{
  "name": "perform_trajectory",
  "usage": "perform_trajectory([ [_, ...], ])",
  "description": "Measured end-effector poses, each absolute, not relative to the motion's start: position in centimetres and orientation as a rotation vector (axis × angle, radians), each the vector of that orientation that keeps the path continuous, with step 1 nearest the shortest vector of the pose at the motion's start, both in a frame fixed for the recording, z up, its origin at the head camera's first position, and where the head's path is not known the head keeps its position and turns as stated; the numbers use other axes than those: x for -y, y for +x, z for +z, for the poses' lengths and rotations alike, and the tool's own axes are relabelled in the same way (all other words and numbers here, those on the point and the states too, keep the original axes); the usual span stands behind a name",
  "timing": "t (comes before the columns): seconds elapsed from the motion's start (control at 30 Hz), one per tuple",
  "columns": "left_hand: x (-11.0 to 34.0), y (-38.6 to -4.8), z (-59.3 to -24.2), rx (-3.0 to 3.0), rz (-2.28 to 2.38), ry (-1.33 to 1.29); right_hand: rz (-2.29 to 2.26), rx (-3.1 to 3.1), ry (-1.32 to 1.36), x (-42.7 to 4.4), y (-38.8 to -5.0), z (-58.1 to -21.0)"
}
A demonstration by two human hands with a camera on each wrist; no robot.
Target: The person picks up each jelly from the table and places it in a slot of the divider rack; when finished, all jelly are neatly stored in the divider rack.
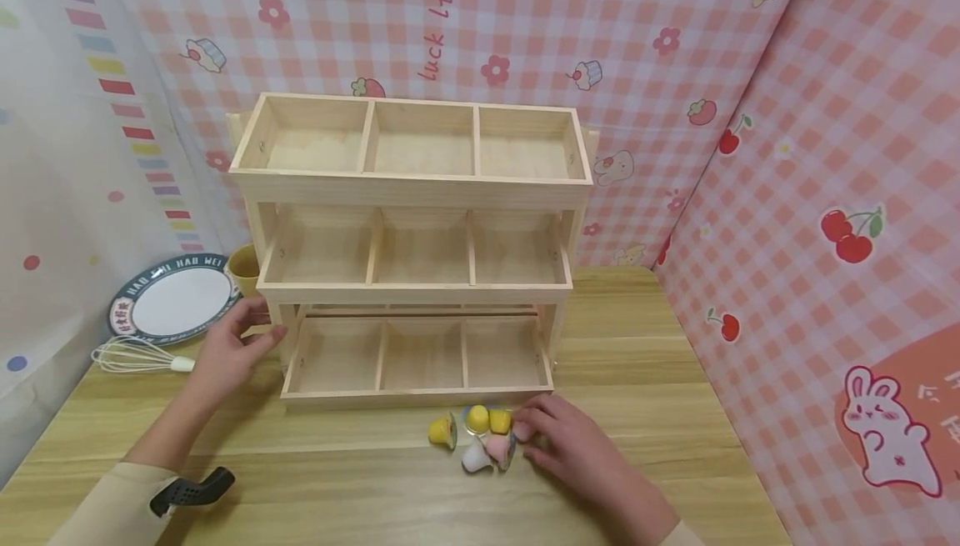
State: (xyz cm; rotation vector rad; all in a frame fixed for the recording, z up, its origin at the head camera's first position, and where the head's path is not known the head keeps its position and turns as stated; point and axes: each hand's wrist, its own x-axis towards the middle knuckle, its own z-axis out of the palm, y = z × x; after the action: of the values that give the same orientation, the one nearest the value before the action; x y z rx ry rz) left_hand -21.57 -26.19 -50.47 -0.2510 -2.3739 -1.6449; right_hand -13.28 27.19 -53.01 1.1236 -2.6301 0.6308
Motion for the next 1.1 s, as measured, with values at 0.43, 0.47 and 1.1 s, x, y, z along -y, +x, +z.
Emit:
perform_trajectory([
  [0.43,26.0,-21.7,-50.1,2.371,-1.658,-0.250,0.763,2.631,1.096,-27.5,-13.9,-53.4],
  [0.47,26.0,-21.7,-50.1,2.370,-1.661,-0.250,0.772,2.631,1.095,-27.5,-13.9,-53.4],
  [1.1,26.2,-21.7,-50.5,2.393,-1.652,-0.230,1.133,2.441,1.151,-26.0,-14.9,-49.7],
])
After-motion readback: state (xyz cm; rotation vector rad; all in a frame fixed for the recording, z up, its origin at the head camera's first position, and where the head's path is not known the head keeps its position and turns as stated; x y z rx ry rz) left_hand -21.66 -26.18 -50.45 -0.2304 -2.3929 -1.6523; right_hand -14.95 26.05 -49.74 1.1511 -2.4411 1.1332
